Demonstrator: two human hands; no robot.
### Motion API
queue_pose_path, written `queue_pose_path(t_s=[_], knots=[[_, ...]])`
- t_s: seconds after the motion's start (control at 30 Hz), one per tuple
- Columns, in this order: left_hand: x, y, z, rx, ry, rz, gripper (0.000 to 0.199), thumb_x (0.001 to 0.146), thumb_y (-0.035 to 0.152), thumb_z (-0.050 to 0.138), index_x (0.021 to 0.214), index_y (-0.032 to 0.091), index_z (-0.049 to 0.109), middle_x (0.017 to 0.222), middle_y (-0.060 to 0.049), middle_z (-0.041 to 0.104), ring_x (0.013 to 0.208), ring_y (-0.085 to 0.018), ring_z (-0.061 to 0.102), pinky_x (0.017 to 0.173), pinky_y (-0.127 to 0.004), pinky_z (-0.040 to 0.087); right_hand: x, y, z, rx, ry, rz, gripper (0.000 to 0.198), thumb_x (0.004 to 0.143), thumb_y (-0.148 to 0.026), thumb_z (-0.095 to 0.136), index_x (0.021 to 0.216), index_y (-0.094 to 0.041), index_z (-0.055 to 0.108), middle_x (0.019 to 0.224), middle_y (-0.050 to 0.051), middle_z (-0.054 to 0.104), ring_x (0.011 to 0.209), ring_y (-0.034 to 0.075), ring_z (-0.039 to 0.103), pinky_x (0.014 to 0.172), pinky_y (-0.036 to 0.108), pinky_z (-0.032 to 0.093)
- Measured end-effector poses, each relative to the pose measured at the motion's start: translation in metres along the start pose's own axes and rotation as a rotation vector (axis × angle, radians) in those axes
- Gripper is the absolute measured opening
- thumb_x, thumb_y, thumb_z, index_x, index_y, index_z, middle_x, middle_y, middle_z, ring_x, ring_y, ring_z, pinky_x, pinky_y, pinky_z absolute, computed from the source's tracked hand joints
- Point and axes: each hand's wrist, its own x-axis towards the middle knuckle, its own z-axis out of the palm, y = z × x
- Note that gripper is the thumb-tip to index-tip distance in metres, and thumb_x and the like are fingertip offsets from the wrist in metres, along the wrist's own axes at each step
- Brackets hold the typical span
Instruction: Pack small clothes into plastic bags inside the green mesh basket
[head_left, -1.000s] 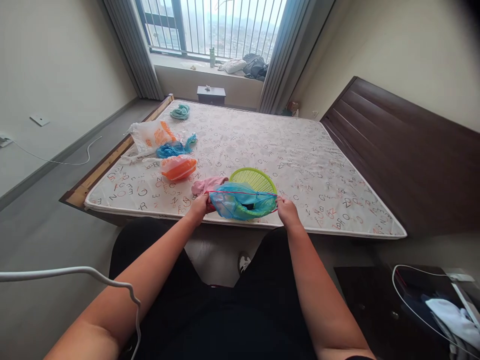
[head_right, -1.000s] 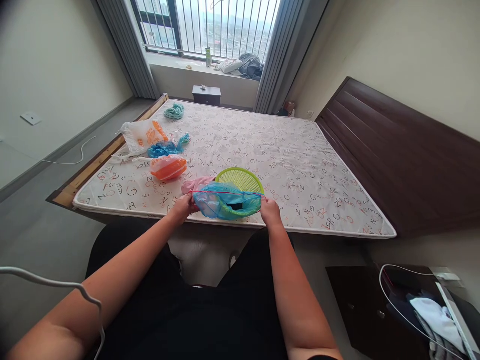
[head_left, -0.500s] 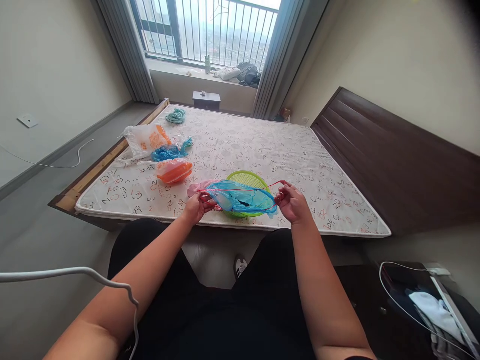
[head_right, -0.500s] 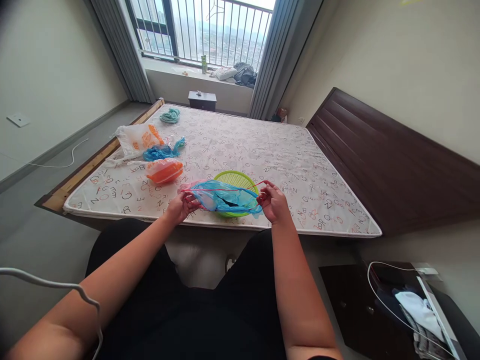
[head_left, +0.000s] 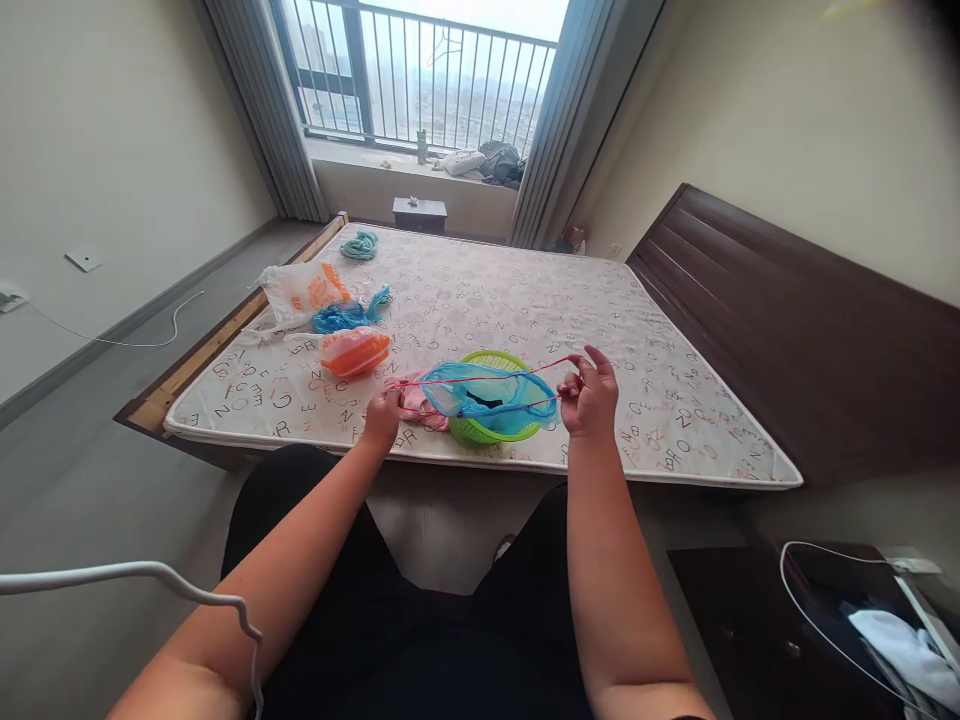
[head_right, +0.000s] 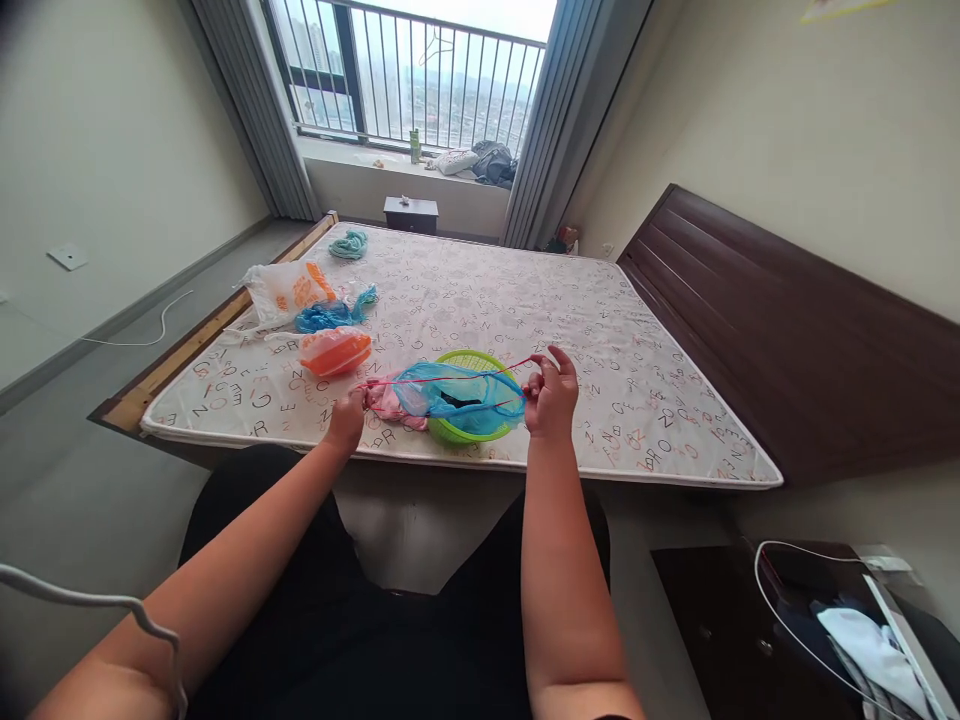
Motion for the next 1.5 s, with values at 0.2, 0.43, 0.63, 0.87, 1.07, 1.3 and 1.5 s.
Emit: queue_pose_path(t_s=[0.2, 0.43, 0.63, 0.87, 1.07, 1.3, 1.5], knots=[[0.000, 0.048, 0.005, -0.268, -0.254, 0.101, 0.031, 0.082, 0.030, 0.059, 0.055, 0.020, 0.048, 0.129, -0.011, 0.072, 0.115, -0.024, 0.063, 0.098, -0.033, 0.051, 0.004, 0.005, -0.003, -0.046, 0.079, -0.063, 0.038, 0.079, -0.039, 0.067, 0.114, -0.026, 0.059, 0.094, -0.002, 0.069, 0.053, 0.007, 0.048, 0.052, 0.023, 0.041], [-0.005, 0.105, 0.031, -0.465, -0.356, 0.039, 0.029, 0.095, 0.040, 0.061, 0.075, 0.018, 0.060, 0.127, -0.009, 0.073, 0.130, -0.031, 0.061, 0.099, -0.043, 0.053, -0.011, 0.004, 0.025, -0.699, -0.099, -0.281, 0.023, 0.087, -0.037, 0.063, 0.103, -0.022, 0.068, 0.087, 0.005, 0.072, 0.083, 0.021, 0.067, 0.079, 0.034, 0.050], [-0.009, 0.107, 0.052, -0.331, -0.400, 0.059, 0.039, 0.100, 0.051, 0.058, 0.091, 0.016, 0.071, 0.095, -0.009, 0.076, 0.106, -0.025, 0.071, 0.099, -0.038, 0.052, -0.028, -0.023, 0.051, -0.908, -0.470, -0.348, 0.019, 0.092, -0.035, 0.060, 0.102, -0.025, 0.074, 0.079, 0.001, 0.071, 0.072, 0.019, 0.064, 0.073, 0.033, 0.048], [-0.046, 0.062, 0.074, -0.123, -0.492, 0.253, 0.043, 0.093, 0.058, 0.068, 0.107, 0.018, 0.078, 0.112, -0.010, 0.074, 0.112, -0.028, 0.067, 0.102, -0.039, 0.051, -0.063, -0.050, 0.065, -0.780, -0.847, -0.400, 0.016, 0.097, -0.034, 0.061, 0.104, -0.027, 0.075, 0.099, 0.002, 0.076, 0.090, 0.021, 0.070, 0.082, 0.035, 0.054], [-0.071, 0.034, 0.087, -0.221, -0.528, 0.151, 0.046, 0.094, 0.060, 0.064, 0.108, 0.018, 0.075, 0.096, -0.008, 0.073, 0.082, -0.021, 0.065, 0.071, -0.032, 0.053, -0.067, -0.032, 0.063, -0.735, -0.874, -0.387, 0.014, 0.097, -0.034, 0.065, 0.104, -0.028, 0.075, 0.095, 0.002, 0.076, 0.089, 0.020, 0.071, 0.082, 0.035, 0.056], [-0.068, 0.029, 0.081, -0.247, -0.535, 0.028, 0.046, 0.092, 0.060, 0.064, 0.108, 0.017, 0.072, 0.074, -0.003, 0.063, 0.064, -0.014, 0.054, 0.059, -0.027, 0.044, -0.068, 0.000, 0.063, -0.661, -0.743, -0.418, 0.013, 0.094, -0.032, 0.069, 0.105, -0.029, 0.075, 0.098, 0.003, 0.076, 0.094, 0.021, 0.071, 0.089, 0.037, 0.056], [-0.064, 0.026, 0.084, -0.246, -0.582, 0.068, 0.042, 0.083, 0.053, 0.078, 0.105, 0.017, 0.070, 0.070, 0.002, 0.057, 0.062, -0.012, 0.049, 0.057, -0.025, 0.039, -0.067, 0.021, 0.061, -0.557, -0.643, -0.338, 0.016, 0.093, -0.032, 0.067, 0.107, -0.028, 0.075, 0.102, 0.004, 0.075, 0.096, 0.021, 0.070, 0.091, 0.038, 0.056]])
